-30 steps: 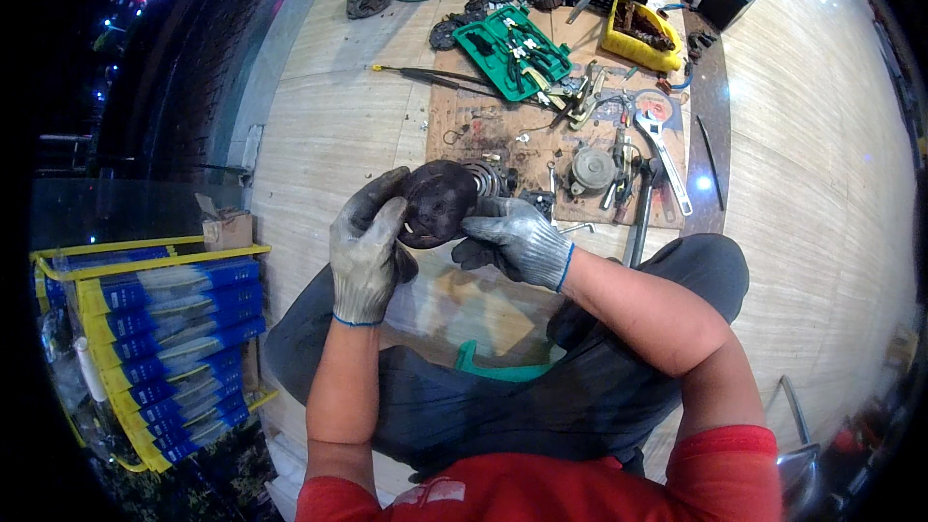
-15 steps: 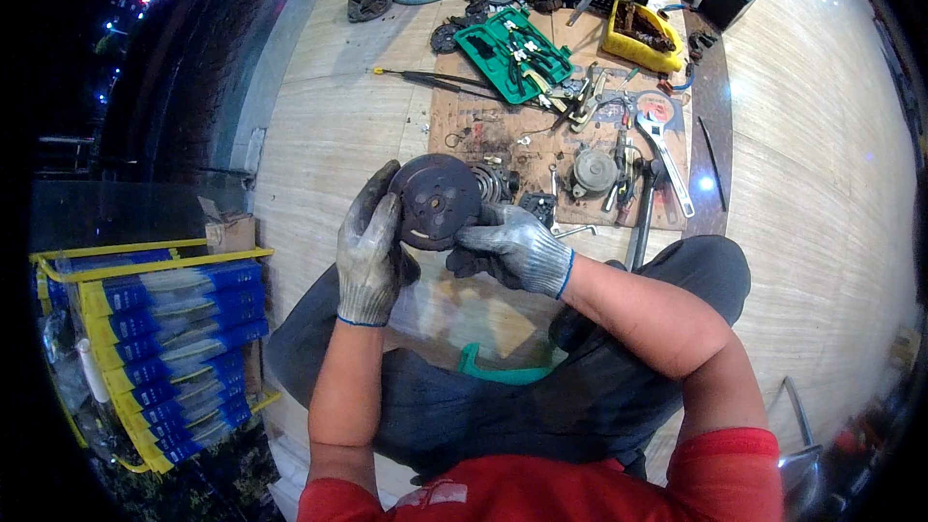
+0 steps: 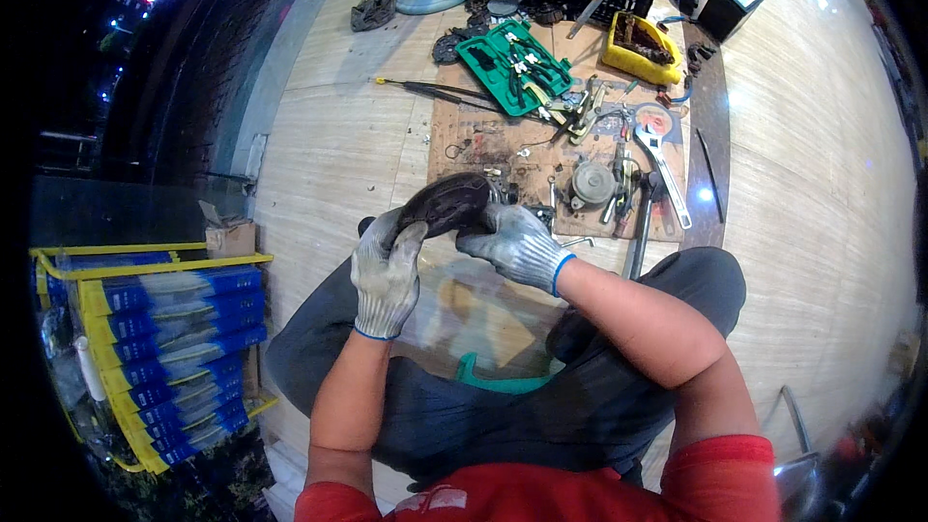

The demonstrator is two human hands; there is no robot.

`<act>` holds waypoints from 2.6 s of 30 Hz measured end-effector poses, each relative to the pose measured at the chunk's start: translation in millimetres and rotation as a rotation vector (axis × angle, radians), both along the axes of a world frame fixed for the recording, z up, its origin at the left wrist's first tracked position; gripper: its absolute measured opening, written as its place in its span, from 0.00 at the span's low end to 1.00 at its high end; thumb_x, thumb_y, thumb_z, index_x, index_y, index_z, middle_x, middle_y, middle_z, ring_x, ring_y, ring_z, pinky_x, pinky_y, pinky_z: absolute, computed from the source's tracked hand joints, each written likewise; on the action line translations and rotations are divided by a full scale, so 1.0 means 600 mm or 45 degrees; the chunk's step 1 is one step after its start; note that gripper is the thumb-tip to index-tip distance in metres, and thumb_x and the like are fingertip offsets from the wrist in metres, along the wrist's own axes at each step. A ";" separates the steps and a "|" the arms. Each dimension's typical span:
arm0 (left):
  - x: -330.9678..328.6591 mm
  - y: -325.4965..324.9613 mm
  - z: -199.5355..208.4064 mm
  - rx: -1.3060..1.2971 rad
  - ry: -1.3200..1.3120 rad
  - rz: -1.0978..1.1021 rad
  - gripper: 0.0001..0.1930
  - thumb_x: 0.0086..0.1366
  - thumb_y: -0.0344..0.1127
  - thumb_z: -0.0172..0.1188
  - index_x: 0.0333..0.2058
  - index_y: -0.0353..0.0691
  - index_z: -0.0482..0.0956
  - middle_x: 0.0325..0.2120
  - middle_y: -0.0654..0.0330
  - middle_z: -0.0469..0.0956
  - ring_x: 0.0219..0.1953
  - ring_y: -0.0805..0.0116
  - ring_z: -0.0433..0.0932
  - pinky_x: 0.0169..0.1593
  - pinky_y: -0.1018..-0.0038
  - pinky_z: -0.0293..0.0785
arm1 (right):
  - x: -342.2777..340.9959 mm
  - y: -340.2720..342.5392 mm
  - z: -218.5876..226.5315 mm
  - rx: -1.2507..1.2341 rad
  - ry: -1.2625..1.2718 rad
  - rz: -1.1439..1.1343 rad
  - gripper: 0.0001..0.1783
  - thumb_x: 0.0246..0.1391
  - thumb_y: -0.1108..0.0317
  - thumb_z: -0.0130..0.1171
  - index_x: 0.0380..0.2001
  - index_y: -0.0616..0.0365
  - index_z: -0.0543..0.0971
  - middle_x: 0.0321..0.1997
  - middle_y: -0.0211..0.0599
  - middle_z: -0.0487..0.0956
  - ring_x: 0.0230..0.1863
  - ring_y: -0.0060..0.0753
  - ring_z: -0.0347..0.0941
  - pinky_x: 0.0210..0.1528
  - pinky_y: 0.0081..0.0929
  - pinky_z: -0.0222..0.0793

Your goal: The person sits on the floor and assembles a circular mechanical component, likely a clutch assembly, by hand. They place a dark circular plate onto a coiled spring assembly, press it down, and rotate it to fit. The person then picks up a small metal pin and inserts it into the assembly.

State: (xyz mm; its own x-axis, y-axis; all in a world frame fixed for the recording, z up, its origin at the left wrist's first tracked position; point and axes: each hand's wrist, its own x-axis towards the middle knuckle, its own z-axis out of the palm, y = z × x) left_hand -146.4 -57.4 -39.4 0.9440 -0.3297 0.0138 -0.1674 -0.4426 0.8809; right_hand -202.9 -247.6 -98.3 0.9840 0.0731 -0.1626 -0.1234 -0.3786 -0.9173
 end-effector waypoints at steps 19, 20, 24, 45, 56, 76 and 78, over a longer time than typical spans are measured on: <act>0.003 -0.009 -0.014 0.692 -1.212 -0.222 0.33 0.63 0.55 0.55 0.61 0.42 0.73 0.62 0.47 0.70 0.64 0.40 0.66 0.66 0.43 0.59 | 0.003 -0.069 0.023 1.377 0.232 -0.297 0.29 0.66 0.62 0.58 0.64 0.69 0.68 0.57 0.43 0.79 0.52 0.32 0.80 0.54 0.29 0.79; 0.004 -0.008 -0.019 0.732 -1.185 -0.229 0.33 0.62 0.55 0.56 0.62 0.41 0.73 0.62 0.47 0.70 0.65 0.40 0.66 0.66 0.44 0.59 | 0.002 -0.066 0.026 1.334 0.193 -0.297 0.29 0.66 0.61 0.57 0.63 0.70 0.68 0.57 0.43 0.79 0.53 0.31 0.79 0.56 0.28 0.77; 0.006 -0.007 -0.031 0.826 -1.123 -0.248 0.35 0.59 0.52 0.59 0.62 0.38 0.71 0.62 0.49 0.70 0.66 0.44 0.65 0.68 0.46 0.56 | -0.002 -0.059 0.027 1.253 0.114 -0.286 0.30 0.66 0.59 0.56 0.63 0.72 0.69 0.58 0.46 0.79 0.56 0.30 0.77 0.59 0.29 0.73; 0.026 0.009 -0.020 0.529 -1.112 -0.460 0.22 0.61 0.51 0.61 0.46 0.42 0.84 0.43 0.53 0.83 0.48 0.51 0.80 0.62 0.48 0.66 | 0.004 -0.052 0.070 1.258 0.531 -0.410 0.20 0.65 0.63 0.55 0.53 0.68 0.76 0.44 0.47 0.83 0.41 0.39 0.82 0.44 0.34 0.78; 0.035 -0.003 -0.052 -0.283 0.774 -0.166 0.24 0.71 0.45 0.60 0.51 0.25 0.77 0.43 0.53 0.83 0.43 0.69 0.81 0.51 0.72 0.77 | 0.026 -0.088 0.021 0.243 0.070 -0.343 0.27 0.62 0.52 0.56 0.52 0.64 0.81 0.50 0.57 0.82 0.49 0.51 0.81 0.55 0.38 0.73; -0.180 -0.033 -0.455 -0.092 0.935 0.505 0.20 0.72 0.46 0.55 0.55 0.41 0.79 0.42 0.51 0.84 0.42 0.56 0.83 0.46 0.64 0.78 | 0.006 -0.031 -0.200 -0.775 0.448 0.085 0.20 0.62 0.48 0.54 0.42 0.49 0.86 0.43 0.52 0.84 0.46 0.58 0.80 0.50 0.47 0.76; -0.171 -0.046 -0.447 0.451 0.629 0.392 0.22 0.71 0.47 0.56 0.57 0.42 0.77 0.46 0.47 0.83 0.46 0.48 0.83 0.49 0.60 0.77 | 0.008 -0.047 -0.226 -0.792 0.414 0.065 0.20 0.60 0.50 0.56 0.42 0.51 0.86 0.44 0.53 0.84 0.47 0.57 0.80 0.51 0.48 0.75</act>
State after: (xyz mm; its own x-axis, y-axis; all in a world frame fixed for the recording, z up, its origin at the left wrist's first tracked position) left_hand -248.9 -85.0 -307.6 0.8631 0.0498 -0.5026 0.3972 -0.6817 0.6145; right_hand -198.2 -275.8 -233.8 0.8763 -0.0838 -0.4743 -0.3225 -0.8335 -0.4486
